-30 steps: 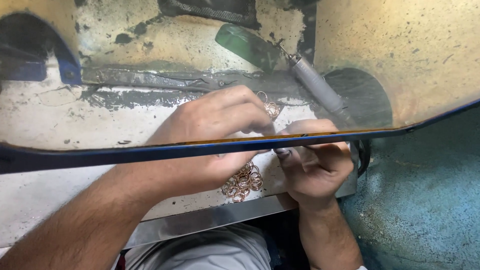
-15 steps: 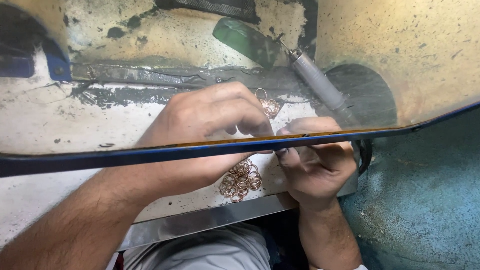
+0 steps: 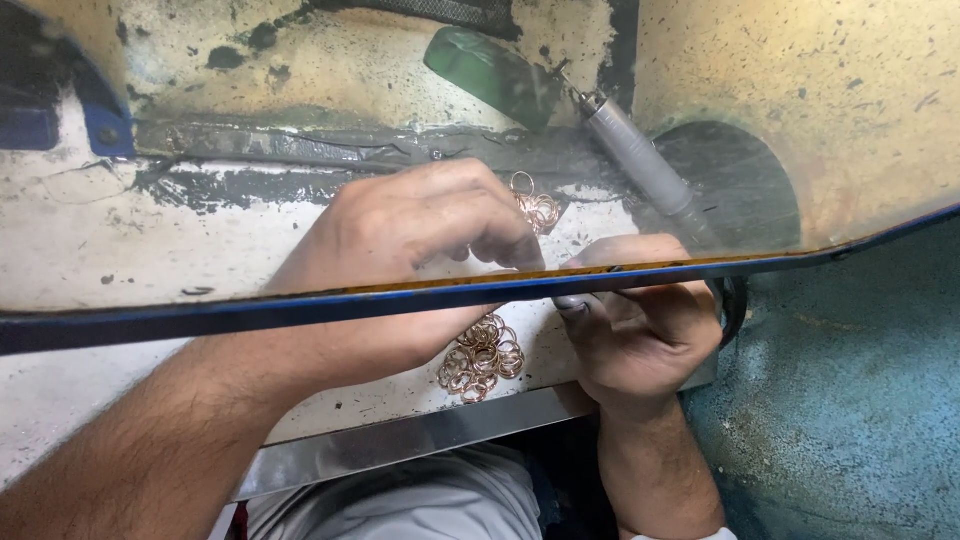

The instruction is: Polishing small metal rings or jewelry components using a bench-mounted rotating polishing wheel.

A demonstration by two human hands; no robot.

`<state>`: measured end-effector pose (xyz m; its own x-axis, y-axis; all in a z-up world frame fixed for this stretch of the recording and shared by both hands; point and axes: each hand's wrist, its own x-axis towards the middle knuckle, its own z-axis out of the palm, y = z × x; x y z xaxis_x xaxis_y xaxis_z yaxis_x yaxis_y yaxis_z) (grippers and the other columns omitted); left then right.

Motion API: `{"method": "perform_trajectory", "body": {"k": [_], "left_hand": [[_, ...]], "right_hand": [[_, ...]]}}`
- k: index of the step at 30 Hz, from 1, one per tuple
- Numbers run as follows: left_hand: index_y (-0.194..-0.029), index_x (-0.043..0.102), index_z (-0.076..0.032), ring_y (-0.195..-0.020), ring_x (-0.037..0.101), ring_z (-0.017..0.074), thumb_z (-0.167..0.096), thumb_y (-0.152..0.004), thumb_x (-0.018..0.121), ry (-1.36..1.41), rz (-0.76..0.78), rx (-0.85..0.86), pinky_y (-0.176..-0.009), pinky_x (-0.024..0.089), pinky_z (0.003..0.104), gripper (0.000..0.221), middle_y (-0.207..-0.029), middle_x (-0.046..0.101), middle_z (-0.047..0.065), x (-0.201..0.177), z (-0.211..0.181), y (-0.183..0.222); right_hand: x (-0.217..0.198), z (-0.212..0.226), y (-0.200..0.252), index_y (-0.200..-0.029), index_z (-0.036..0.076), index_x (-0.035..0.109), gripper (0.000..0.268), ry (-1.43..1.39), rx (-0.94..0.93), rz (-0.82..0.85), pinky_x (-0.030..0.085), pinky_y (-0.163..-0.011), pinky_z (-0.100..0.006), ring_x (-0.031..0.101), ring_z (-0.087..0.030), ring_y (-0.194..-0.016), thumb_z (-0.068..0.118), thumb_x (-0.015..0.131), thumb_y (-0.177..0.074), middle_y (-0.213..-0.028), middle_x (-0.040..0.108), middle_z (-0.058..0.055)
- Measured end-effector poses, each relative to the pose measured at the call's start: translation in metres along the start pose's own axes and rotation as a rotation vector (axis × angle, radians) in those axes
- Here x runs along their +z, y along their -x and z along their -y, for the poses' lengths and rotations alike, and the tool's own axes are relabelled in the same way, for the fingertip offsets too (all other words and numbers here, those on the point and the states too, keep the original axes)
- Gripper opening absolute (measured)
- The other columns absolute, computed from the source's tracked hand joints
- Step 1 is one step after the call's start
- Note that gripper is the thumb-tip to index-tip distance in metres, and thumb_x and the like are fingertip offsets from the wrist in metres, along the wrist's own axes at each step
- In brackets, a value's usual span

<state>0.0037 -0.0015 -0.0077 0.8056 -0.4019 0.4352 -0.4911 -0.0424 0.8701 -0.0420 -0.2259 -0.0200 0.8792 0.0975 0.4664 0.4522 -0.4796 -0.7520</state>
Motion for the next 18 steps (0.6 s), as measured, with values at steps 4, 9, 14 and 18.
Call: {"method": "perform_trajectory", "body": {"k": [4,9,14,18], "left_hand": [[-0.092,0.066,-0.012,-0.086,0.067,0.0171,0.004,-0.078,0.066,-0.005,-0.001,-0.004,-0.067,0.05,0.03,0.021,-0.093,0.067,0.001,0.0,-0.001,0.0],[-0.092,0.066,-0.012,-0.085,0.067,0.0177,0.0,-0.082,0.067,0.001,0.004,-0.003,-0.068,0.05,0.031,0.015,-0.093,0.067,0.002,0.0,-0.001,-0.001],[-0.091,0.064,-0.01,-0.085,0.066,0.0181,-0.001,-0.085,0.063,-0.009,-0.011,-0.009,-0.067,0.05,0.032,0.011,-0.092,0.067,0.001,0.0,-0.002,0.0],[-0.09,0.067,-0.012,-0.086,0.067,0.016,-0.002,-0.084,0.065,-0.012,-0.004,-0.034,-0.067,0.052,0.03,0.012,-0.091,0.067,0.0,0.0,-0.004,0.0]], "right_hand": [[0.0,-0.001,0.0,-0.084,0.002,0.061,0.019,0.006,-0.008,-0.013,0.054,-0.075,-0.034,0.064,-0.022,-0.077,0.013,0.075,-0.089,-0.088,0.063,-0.014],[-0.001,0.009,-0.007,-0.089,0.001,0.062,0.017,0.052,-0.006,0.055,0.057,-0.076,-0.035,0.066,-0.024,-0.077,0.015,0.071,-0.093,-0.09,0.064,-0.015],[-0.001,0.009,-0.006,-0.09,0.002,0.064,0.016,0.066,0.011,0.051,0.057,-0.079,-0.035,0.066,-0.023,-0.079,0.016,0.072,-0.093,-0.091,0.065,-0.014],[-0.001,0.008,-0.004,-0.088,0.004,0.063,0.013,0.081,0.009,0.043,0.056,-0.08,-0.036,0.066,-0.023,-0.08,0.012,0.073,-0.093,-0.091,0.065,-0.013]]}}
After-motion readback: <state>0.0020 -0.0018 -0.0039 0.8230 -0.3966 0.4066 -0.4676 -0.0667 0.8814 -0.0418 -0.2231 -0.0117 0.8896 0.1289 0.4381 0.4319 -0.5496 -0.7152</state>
